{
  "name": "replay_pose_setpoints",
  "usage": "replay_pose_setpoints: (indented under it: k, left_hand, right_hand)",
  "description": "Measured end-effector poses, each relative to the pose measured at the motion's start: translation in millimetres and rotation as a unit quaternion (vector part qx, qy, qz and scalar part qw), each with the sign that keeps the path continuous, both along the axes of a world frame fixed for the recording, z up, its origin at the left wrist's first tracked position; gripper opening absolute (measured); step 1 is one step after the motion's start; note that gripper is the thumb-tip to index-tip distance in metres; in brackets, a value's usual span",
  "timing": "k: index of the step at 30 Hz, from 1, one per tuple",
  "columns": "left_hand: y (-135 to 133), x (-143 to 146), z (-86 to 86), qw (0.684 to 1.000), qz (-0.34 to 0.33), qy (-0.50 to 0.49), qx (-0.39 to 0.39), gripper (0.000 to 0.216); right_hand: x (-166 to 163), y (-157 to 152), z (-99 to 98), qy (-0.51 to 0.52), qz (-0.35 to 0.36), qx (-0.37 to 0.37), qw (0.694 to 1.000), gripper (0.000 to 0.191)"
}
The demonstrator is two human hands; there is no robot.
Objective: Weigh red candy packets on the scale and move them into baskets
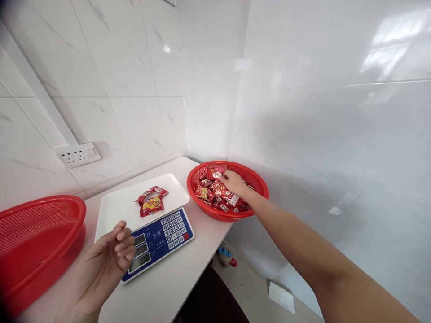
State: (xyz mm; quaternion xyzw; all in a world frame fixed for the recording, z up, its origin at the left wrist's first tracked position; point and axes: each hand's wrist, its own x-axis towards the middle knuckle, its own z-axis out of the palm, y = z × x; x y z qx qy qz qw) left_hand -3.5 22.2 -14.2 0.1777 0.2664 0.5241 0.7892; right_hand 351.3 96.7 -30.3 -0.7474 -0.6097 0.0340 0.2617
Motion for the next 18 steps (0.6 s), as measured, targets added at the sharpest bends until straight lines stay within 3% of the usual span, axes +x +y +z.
replay_pose_setpoints:
  k: [7,18]
  left_hand:
    - [2,-2,-2.1,1.0,-0.012,-0.015,0.006,0.012]
    - [1,-17,5.3,0.999,0.003,-0.037,0.034,0.013]
  right_hand:
    - [-58,14,20.7,0.032,0.124,0.007,0.992,0.027]
    - [-144,57,9.9,-0.031,0.224,-0.123,0.966,0.02]
